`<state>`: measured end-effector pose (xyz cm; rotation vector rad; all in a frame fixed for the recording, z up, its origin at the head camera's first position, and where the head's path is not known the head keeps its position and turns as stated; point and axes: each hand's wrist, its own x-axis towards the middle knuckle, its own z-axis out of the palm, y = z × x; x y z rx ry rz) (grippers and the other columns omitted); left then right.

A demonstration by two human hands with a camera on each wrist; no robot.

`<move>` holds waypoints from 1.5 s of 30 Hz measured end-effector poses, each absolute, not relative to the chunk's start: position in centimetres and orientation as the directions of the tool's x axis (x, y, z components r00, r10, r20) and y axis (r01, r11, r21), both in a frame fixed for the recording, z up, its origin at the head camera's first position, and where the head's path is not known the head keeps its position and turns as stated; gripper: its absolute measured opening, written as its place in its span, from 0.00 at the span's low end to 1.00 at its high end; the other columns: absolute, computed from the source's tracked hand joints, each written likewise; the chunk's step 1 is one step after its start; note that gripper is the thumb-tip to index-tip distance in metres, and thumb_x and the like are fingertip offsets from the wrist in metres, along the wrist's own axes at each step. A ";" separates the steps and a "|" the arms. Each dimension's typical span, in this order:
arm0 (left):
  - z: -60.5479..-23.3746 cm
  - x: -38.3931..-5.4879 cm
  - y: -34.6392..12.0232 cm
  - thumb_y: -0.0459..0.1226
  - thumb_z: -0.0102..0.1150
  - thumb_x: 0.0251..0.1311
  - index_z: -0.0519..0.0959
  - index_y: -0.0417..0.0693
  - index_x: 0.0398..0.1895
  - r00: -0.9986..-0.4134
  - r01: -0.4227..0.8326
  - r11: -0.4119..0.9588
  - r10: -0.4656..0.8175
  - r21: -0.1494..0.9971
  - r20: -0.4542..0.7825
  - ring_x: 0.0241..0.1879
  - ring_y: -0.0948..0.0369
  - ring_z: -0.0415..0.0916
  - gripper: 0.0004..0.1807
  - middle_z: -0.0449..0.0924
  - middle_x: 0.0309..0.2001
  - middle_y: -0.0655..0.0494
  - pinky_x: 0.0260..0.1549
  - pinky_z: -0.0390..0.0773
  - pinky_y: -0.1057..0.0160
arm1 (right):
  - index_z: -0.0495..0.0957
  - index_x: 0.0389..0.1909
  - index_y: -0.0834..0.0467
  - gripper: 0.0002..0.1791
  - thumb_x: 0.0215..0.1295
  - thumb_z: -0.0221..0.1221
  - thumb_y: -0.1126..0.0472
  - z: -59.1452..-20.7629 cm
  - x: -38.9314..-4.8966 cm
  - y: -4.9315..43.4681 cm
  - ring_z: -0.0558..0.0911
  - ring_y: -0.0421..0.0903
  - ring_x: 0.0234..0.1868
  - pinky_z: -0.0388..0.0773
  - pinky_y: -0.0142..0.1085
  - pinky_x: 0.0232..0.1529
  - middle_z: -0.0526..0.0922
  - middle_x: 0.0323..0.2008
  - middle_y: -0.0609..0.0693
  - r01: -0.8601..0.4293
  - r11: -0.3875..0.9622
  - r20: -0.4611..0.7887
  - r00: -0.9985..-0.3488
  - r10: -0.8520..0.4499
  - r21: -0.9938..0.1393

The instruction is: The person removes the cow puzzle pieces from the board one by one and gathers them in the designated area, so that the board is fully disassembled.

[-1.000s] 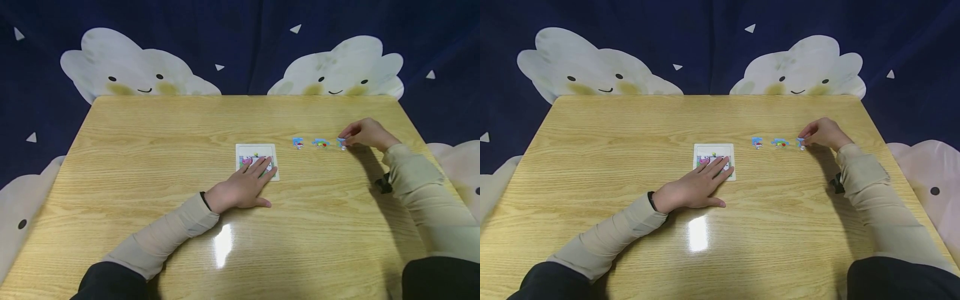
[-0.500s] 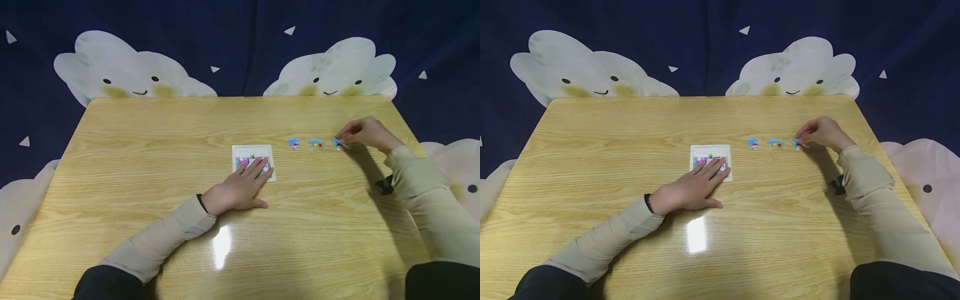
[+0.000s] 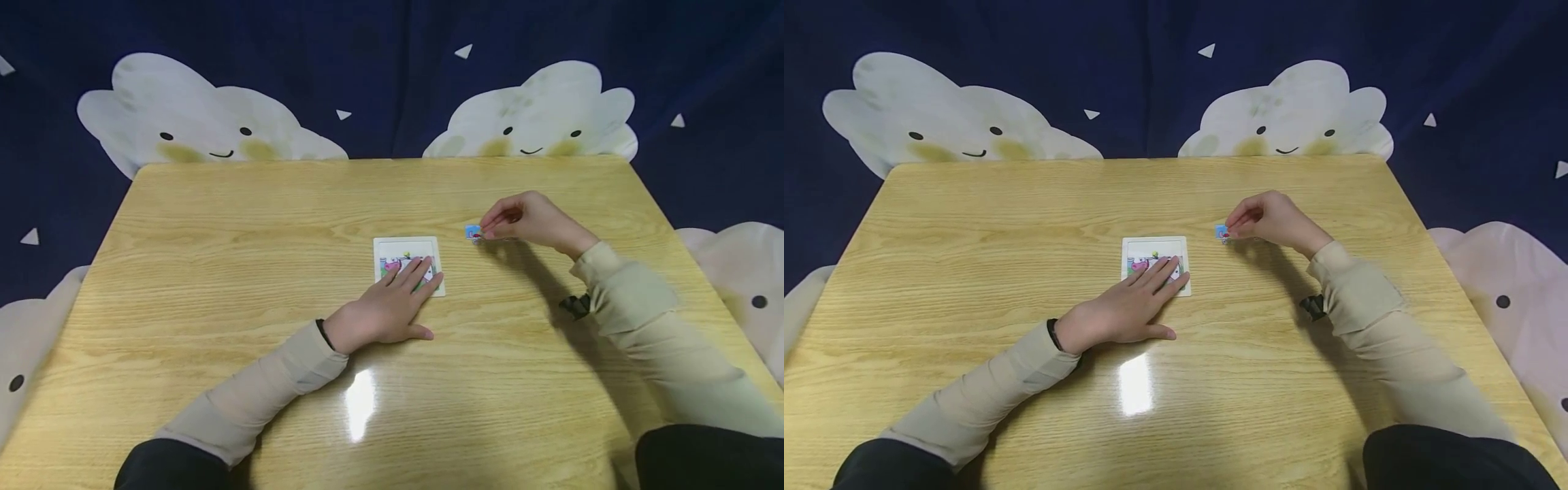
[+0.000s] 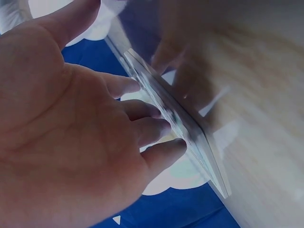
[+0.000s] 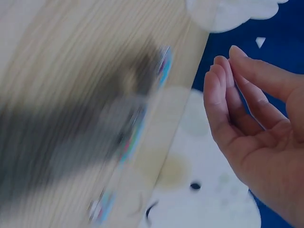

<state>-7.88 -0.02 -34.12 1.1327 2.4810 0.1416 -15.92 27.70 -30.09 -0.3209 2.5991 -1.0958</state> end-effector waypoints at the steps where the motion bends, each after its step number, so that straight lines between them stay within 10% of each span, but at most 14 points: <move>1: -34.1 -7.8 -0.1 0.61 0.50 0.66 0.38 0.47 0.79 -0.586 0.703 0.663 0.745 0.257 -0.319 0.76 0.50 0.26 0.51 0.26 0.78 0.44 0.72 0.39 0.49 | 0.85 0.40 0.64 0.08 0.61 0.66 0.67 -30.2 -16.2 26.9 0.85 0.46 0.35 0.81 0.37 0.37 0.87 0.35 0.54 -0.093 0.669 -0.186 -0.924 -0.334 -0.737; 19: -34.1 -6.5 -1.3 0.60 0.51 0.66 0.45 0.46 0.79 -0.580 0.715 0.645 0.763 0.270 -0.286 0.76 0.48 0.32 0.48 0.32 0.78 0.41 0.71 0.45 0.49 | 0.84 0.40 0.68 0.08 0.59 0.65 0.73 -33.0 -18.4 15.2 0.85 0.44 0.34 0.79 0.31 0.39 0.87 0.33 0.55 -0.201 0.605 -0.224 -0.804 -0.552 -0.770; 45: -33.9 -6.8 -1.2 0.61 0.53 0.65 0.43 0.46 0.79 -0.572 0.695 0.659 0.750 0.288 -0.332 0.76 0.50 0.28 0.51 0.31 0.78 0.41 0.72 0.41 0.50 | 0.84 0.34 0.63 0.04 0.59 0.64 0.72 -32.3 -17.9 12.2 0.84 0.44 0.31 0.78 0.34 0.37 0.86 0.28 0.51 -0.207 0.714 -0.367 -0.743 -0.560 -0.669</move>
